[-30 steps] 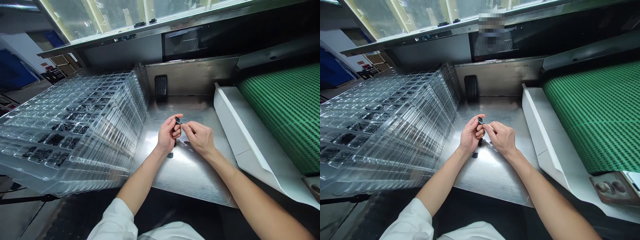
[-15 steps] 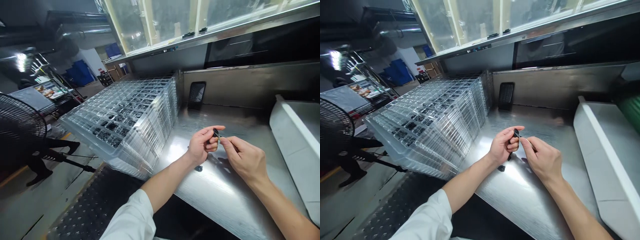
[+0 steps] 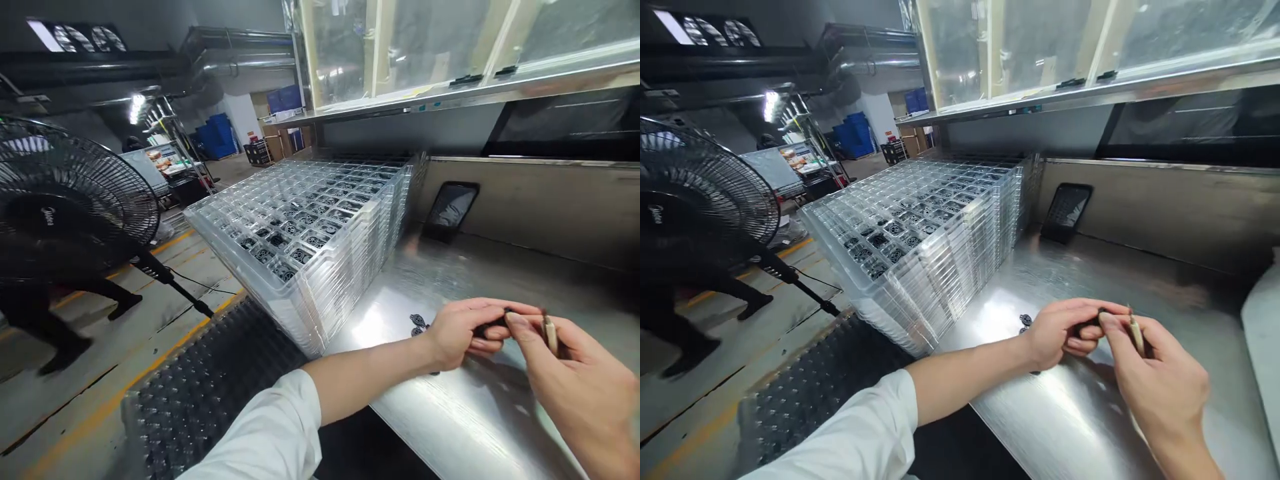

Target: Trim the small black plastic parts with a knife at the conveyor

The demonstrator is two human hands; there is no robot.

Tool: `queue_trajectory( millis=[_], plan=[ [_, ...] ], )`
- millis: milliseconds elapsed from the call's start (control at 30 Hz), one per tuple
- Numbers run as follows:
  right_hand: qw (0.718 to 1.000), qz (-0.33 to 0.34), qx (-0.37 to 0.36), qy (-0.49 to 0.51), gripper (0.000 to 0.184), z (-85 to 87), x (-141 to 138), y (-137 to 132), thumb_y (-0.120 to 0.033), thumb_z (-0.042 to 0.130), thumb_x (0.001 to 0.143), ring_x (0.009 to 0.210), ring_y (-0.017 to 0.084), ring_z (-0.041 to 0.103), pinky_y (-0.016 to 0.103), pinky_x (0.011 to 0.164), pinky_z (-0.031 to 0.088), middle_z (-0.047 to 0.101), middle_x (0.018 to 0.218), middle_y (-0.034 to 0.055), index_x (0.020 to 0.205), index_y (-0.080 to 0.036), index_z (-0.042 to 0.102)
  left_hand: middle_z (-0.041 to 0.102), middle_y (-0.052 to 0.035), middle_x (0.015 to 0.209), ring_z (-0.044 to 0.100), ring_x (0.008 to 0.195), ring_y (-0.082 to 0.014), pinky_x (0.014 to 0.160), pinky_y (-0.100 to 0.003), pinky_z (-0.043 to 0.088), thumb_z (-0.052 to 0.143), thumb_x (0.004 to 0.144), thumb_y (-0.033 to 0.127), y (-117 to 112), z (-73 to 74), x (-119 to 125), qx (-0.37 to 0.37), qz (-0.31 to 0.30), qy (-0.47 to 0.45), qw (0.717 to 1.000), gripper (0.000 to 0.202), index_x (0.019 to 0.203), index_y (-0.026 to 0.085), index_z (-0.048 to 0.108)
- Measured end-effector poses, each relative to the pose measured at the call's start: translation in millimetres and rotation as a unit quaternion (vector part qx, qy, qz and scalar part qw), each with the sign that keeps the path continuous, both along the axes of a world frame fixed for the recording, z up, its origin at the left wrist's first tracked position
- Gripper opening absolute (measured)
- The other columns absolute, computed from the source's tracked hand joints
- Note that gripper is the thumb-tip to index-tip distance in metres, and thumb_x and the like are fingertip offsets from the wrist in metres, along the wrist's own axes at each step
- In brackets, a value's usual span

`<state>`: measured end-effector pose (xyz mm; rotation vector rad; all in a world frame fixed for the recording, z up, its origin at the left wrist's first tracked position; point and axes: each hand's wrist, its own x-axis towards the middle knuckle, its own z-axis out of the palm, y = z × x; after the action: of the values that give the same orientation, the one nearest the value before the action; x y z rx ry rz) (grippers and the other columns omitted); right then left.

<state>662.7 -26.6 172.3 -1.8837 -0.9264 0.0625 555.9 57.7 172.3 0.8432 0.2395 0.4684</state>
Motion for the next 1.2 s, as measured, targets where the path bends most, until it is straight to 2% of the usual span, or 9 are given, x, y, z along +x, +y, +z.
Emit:
queue_trajectory(
  millis=[233,367,433,533,600,733,833,1000,1200],
  plan=[
    [0.993,0.080,0.075,-0.045,0.047,-11.8,2.2,2.2,-0.065,0.054,0.094,0.061,0.017,0.051,0.029,0.060,0.040,0.060,0.068,0.0012,0.081,-0.021,0.066,0.036,0.0073,0.060,0.019,0.047,-0.0030,0.045,-0.020,0.009,0.075,0.083,0.044,-1.9,-1.7,5.5,0.005,0.046,0.028,0.999,0.042,0.106,0.010,0.070],
    [0.989,0.067,0.107,-0.078,0.038,-14.0,3.3,-1.5,-0.053,0.053,0.101,0.061,0.016,0.050,0.028,0.062,0.040,0.059,0.068,-0.0004,0.085,-0.021,0.067,0.038,0.0072,0.061,0.023,0.042,-0.0035,0.041,-0.018,0.011,0.067,0.090,0.035,1.0,-10.4,9.6,-0.076,0.071,0.052,0.993,0.021,0.093,0.015,0.061],
    [0.984,0.076,0.123,-0.101,0.033,-13.2,0.6,-3.3,-0.047,0.054,0.102,0.061,0.016,0.051,0.029,0.062,0.041,0.059,0.069,-0.0001,0.085,-0.021,0.067,0.044,0.0045,0.063,0.035,0.043,-0.0061,0.040,-0.018,0.022,0.059,0.094,0.027,3.6,-12.3,10.7,-0.130,0.104,0.047,0.985,0.012,0.088,0.016,0.057],
    [0.974,0.133,0.128,-0.130,0.021,-15.8,-5.9,-2.9,-0.036,0.055,0.101,0.074,0.018,0.060,0.030,0.068,0.046,0.067,0.084,0.0037,0.094,-0.021,0.069,0.054,-0.0008,0.068,0.054,0.057,-0.0103,0.055,-0.021,0.046,0.049,0.097,0.017,6.4,-9.7,11.8,-0.182,0.171,0.022,0.968,0.018,0.079,0.016,0.054],
    [0.971,0.158,0.120,-0.135,0.015,-21.4,-10.0,-0.3,-0.030,0.057,0.099,0.085,0.021,0.065,0.031,0.074,0.049,0.071,0.096,0.0054,0.103,-0.022,0.069,0.061,-0.0040,0.074,0.063,0.069,-0.0126,0.071,-0.025,0.054,0.046,0.098,0.014,6.0,-6.6,12.4,-0.198,0.191,0.007,0.961,0.024,0.076,0.016,0.053],
    [0.975,0.156,0.087,-0.131,0.017,-32.8,-13.1,5.7,-0.028,0.061,0.094,0.092,0.022,0.067,0.032,0.078,0.050,0.072,0.107,0.0051,0.110,-0.024,0.068,0.072,-0.0088,0.092,0.072,0.096,-0.0200,0.096,-0.035,0.053,0.046,0.100,0.019,0.9,-5.1,12.9,-0.187,0.145,-0.023,0.971,0.027,0.075,0.017,0.053],
    [0.977,0.159,0.087,-0.111,0.014,-33.3,-12.2,6.5,-0.030,0.062,0.095,0.095,0.022,0.068,0.032,0.078,0.050,0.072,0.106,0.0048,0.106,-0.025,0.069,0.075,-0.0098,0.102,0.071,0.108,-0.0234,0.104,-0.040,0.050,0.052,0.099,0.023,-1.8,-8.5,12.7,-0.160,0.121,-0.048,0.979,0.023,0.077,0.018,0.054],
    [0.974,0.179,0.119,-0.069,0.009,-25.4,-13.4,3.6,-0.032,0.065,0.094,0.095,0.023,0.065,0.033,0.082,0.050,0.070,0.100,0.0051,0.098,-0.024,0.069,0.074,-0.0098,0.103,0.071,0.106,-0.0234,0.096,-0.036,0.052,0.060,0.095,0.028,0.0,-14.0,12.6,-0.147,0.111,-0.066,0.981,0.018,0.080,0.018,0.055],
    [0.977,0.146,0.156,0.014,0.019,-23.6,-7.3,4.3,-0.042,0.069,0.091,0.084,0.022,0.065,0.032,0.074,0.049,0.071,0.092,0.0047,0.091,-0.023,0.072,0.067,-0.0053,0.085,0.065,0.076,-0.0137,0.066,-0.023,0.050,0.073,0.082,0.031,5.9,-18.8,13.3,-0.084,0.156,-0.012,0.984,0.021,0.080,0.015,0.058]
  ],
)
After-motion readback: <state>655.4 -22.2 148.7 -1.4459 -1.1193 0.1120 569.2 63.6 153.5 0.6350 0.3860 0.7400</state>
